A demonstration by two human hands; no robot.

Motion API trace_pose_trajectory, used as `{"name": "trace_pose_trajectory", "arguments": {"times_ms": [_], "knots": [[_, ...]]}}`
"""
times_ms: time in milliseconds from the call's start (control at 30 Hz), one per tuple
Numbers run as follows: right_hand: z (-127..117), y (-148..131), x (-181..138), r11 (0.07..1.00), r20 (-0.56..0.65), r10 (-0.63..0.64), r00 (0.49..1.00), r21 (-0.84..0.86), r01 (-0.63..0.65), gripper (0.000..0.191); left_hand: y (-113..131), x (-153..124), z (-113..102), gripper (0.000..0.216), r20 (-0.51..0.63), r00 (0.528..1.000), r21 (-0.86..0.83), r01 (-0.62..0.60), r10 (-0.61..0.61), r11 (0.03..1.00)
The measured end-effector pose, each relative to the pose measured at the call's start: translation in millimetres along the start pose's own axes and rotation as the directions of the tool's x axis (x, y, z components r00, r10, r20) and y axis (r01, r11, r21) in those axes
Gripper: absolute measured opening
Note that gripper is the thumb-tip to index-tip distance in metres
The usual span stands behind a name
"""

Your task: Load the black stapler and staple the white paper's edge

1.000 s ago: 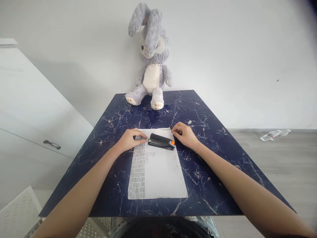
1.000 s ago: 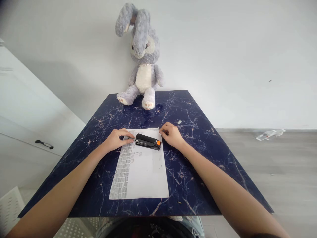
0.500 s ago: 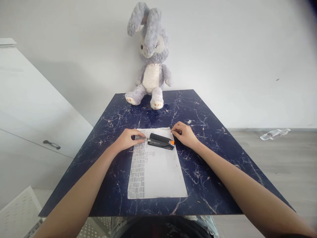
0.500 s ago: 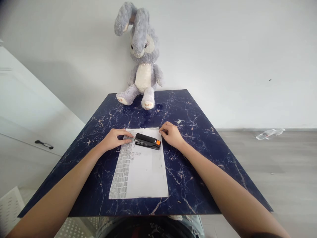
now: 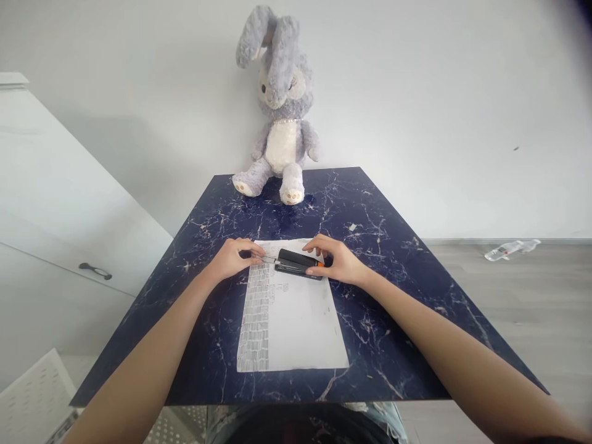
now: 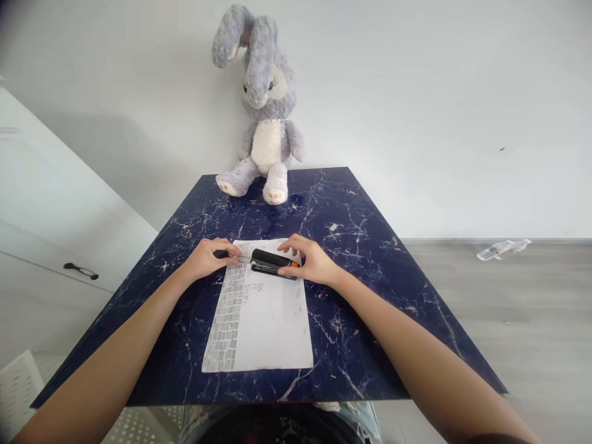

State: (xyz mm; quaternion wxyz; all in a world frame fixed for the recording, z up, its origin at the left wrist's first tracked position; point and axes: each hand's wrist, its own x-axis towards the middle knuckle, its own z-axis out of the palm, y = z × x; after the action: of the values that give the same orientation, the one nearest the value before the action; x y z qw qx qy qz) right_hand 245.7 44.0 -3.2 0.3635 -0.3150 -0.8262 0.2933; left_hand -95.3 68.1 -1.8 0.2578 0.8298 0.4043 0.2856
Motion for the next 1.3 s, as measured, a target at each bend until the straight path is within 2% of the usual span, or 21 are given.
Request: {"name": "trace_pose_trajectory", "arguments": {"times_ms": [100, 200, 333, 500, 600, 667, 733, 833, 900, 933, 1000, 1100, 1300], "knots": [[21, -10, 4, 0.998, 0.001, 0.02, 1.0, -0.06, -0.02, 0.031, 9, 3, 15, 0.018, -0.009, 0.999, 0.026, -0.045, 0.045, 0.999], [34, -16, 6, 0.998, -0.003, -0.011, 1.0, -0.067, 0.01, 0.017, 23, 7, 32, 0.01, -0.027, 0.994, 0.046, -0.109, 0.11, 0.993], [38, -17, 6, 0.997, 0.016, -0.069, 0.997, 0.016, 0.069, 0.023, 37, 10, 46, 0.005, -0.049, 0.982, 0.076, -0.178, 0.182, 0.981], [38, -20, 6, 0.999, -0.108, 0.017, 0.994, 0.042, -0.012, 0.028, 39, 9, 43, 0.013, -0.156, 0.98, 0.078, -0.11, 0.121, 0.991], [35, -24, 6, 0.999, -0.084, -0.015, 0.996, -0.052, 0.011, 0.026, 31, 10, 37, 0.021, -0.049, 0.99, 0.066, -0.13, 0.134, 0.989], [27, -25, 5, 0.991, -0.136, 0.012, 0.991, -0.133, -0.031, 0.024, 26, 11, 36, 0.025, -0.003, 0.995, 0.076, -0.104, 0.104, 0.992], [16, -20, 5, 0.968, -0.305, 0.09, 0.948, -0.197, -0.155, 0.025, 22, 11, 38, 0.032, -0.009, 0.998, 0.153, -0.054, 0.056, 0.987], [-6, -5, 3, 0.906, -0.567, 0.169, 0.807, -0.233, -0.353, 0.029, 20, 8, 44, 0.054, 0.061, 0.998, 0.332, -0.045, 0.026, 0.942], [-19, 9, 1, 0.862, -0.632, 0.205, 0.747, -0.244, -0.443, 0.027, 21, 5, 45, 0.062, 0.161, 0.987, 0.409, -0.086, 0.021, 0.909], [-24, 15, 0, 0.839, -0.632, 0.229, 0.74, -0.257, -0.479, 0.026, 22, 3, 45, 0.063, 0.196, 0.98, 0.429, -0.109, 0.025, 0.897], [-30, 24, -2, 0.797, -0.591, 0.276, 0.758, -0.301, -0.524, 0.022, 25, 1, 42, 0.062, 0.225, 0.973, 0.449, -0.148, 0.049, 0.881], [-30, 27, -2, 0.768, -0.508, 0.295, 0.809, -0.378, -0.518, 0.023, 33, 0, 38, 0.06, 0.196, 0.977, 0.449, -0.164, 0.082, 0.878], [-21, 18, 0, 0.83, -0.365, 0.222, 0.904, -0.415, -0.372, 0.025, 47, -1, 48, 0.053, 0.214, 0.967, 0.386, -0.217, 0.141, 0.897]]}}
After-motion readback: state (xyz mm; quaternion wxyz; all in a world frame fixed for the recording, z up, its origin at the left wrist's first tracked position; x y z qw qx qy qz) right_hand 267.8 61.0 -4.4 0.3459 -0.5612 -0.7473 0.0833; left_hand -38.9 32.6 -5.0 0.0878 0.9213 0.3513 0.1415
